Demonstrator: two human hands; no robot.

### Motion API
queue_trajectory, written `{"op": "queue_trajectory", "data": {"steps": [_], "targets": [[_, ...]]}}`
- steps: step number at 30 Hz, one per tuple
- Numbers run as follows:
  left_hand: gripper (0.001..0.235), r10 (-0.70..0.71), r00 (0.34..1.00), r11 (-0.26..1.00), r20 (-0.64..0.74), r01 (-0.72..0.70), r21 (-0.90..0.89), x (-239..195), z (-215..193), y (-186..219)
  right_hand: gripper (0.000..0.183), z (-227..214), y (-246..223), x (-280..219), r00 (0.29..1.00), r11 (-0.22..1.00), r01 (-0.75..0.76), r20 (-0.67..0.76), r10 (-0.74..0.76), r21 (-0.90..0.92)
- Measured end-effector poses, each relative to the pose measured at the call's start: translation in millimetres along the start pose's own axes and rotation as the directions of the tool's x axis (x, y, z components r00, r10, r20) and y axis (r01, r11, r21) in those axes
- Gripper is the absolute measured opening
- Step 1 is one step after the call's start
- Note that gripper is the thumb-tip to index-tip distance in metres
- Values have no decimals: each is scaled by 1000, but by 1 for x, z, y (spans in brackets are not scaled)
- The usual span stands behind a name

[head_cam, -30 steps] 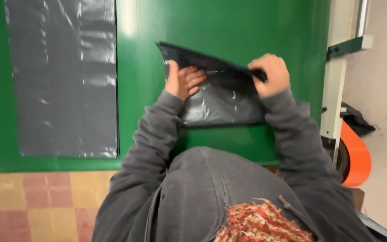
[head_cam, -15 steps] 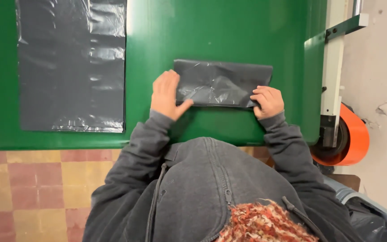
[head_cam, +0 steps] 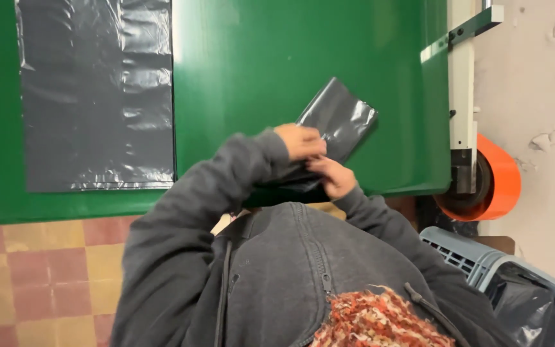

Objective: Folding plastic bags and placing them into a collection basket.

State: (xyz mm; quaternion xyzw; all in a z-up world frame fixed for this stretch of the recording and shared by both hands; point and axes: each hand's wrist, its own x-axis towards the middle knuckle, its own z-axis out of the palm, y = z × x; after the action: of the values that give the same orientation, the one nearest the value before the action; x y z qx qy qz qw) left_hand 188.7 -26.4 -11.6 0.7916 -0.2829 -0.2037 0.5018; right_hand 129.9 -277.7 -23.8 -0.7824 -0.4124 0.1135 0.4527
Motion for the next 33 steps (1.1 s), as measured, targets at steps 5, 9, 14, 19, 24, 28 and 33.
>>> {"op": "queue_trajectory", "data": {"steps": [5, 9, 14, 19, 24, 28, 33], "targets": [[55, -536, 834, 800, -131, 452, -394, 48, -15, -62, 27, -29, 60, -14, 626, 563, -514, -166, 762, 647], [33, -288, 794, 917, -535, 390, 85, 37, 0, -22, 29, -57, 50, 18, 461, -9, -274, 139, 877, 962], [29, -283, 662, 876, -694, 472, 93, 33, 17, -7, 16, -83, 127, -36, 497, 61, -424, 175, 850, 904], [38, -155, 538, 841, -829, 512, 176, -69, 6, -5, 29, -70, 46, 2, 594, 763, -569, -487, 640, 307], [66, 24, 521, 821, -853, 477, 315, -244, -18, 8, 50, 79, -53, 106, 941, 752, -141, -148, 303, 644], [84, 2, 513, 739, -858, 577, 347, -353, -24, -9, 65, 192, -84, 168, 927, 435, -324, 191, 322, 840], [81, -100, 589, 640, -802, 655, 401, -396, -19, -55, 72, 242, -101, 216, 904, 199, -344, 267, 334, 917]]}}
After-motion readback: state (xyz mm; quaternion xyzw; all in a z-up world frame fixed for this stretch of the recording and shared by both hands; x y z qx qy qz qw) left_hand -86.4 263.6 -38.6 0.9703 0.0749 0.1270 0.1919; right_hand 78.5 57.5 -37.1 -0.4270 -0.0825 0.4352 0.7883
